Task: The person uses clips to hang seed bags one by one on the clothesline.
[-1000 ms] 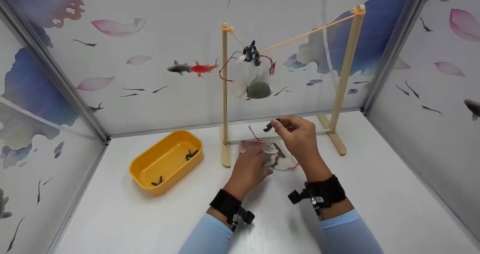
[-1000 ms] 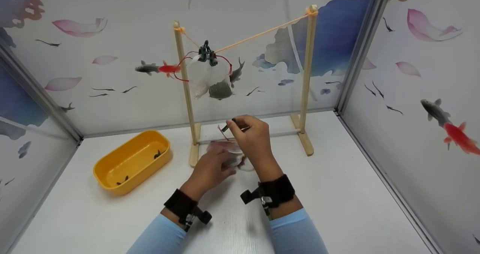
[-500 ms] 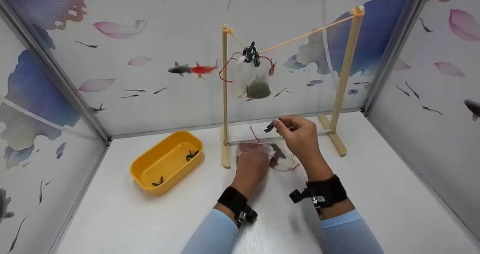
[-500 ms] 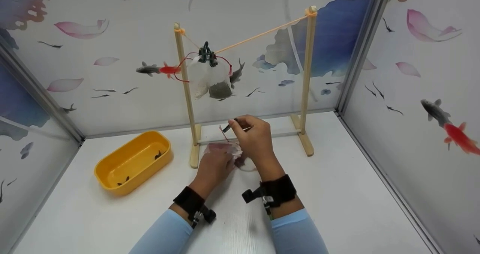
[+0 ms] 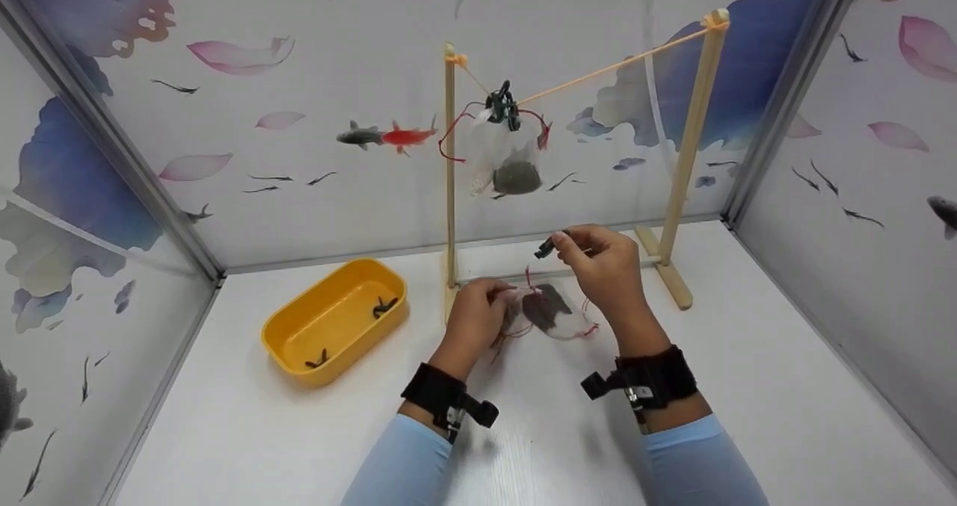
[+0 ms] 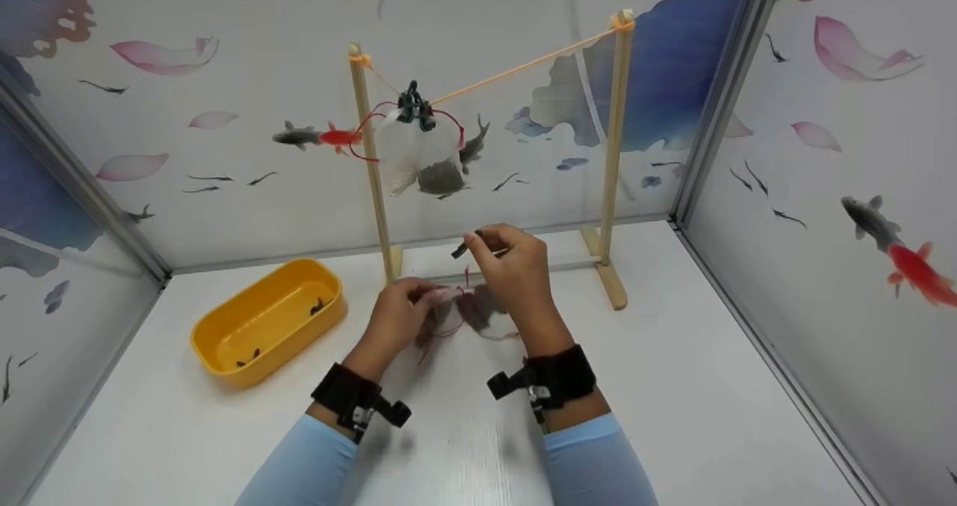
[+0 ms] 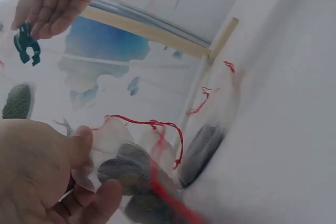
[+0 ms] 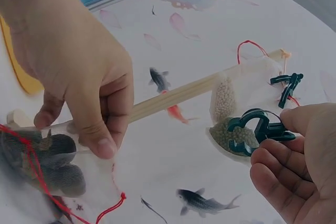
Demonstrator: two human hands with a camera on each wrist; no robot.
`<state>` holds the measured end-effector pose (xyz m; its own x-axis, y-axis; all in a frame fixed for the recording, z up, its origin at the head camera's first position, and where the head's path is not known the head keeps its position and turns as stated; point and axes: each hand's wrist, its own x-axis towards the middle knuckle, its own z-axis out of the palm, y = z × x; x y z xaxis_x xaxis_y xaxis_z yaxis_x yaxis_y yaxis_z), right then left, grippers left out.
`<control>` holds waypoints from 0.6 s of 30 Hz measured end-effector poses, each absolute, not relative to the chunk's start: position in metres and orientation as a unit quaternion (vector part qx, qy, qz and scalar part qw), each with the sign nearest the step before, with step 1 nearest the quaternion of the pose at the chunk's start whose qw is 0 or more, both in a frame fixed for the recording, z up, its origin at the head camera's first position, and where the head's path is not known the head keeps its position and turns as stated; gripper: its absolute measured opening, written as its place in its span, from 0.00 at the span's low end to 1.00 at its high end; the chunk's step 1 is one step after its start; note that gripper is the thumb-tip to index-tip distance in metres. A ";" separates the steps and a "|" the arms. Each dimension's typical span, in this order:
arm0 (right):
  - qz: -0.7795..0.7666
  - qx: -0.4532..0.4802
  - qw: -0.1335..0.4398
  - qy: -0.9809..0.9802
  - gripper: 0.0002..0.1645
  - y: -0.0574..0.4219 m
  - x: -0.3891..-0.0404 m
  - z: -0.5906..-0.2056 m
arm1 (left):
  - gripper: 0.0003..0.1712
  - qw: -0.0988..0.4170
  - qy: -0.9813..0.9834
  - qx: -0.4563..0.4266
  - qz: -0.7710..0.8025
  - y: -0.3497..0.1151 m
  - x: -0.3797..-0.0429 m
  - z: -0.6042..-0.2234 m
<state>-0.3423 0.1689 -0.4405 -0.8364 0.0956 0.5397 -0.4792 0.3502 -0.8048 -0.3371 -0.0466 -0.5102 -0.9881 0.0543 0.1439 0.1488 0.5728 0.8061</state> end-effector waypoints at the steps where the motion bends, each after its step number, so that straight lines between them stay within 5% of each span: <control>1: 0.556 0.122 0.258 -0.781 0.10 0.168 -0.342 -0.440 | 0.10 0.043 -0.886 -0.051 -0.459 -0.049 -0.337 -0.507; 5: 0.553 0.123 0.255 -0.784 0.10 0.167 -0.342 -0.440 | 0.11 0.040 -0.913 -0.051 -0.403 -0.056 -0.337 -0.498; 18: 0.571 0.131 0.255 -0.769 0.09 0.169 -0.346 -0.440 | 0.18 0.190 -0.865 -0.013 -0.465 -0.101 -0.326 -0.459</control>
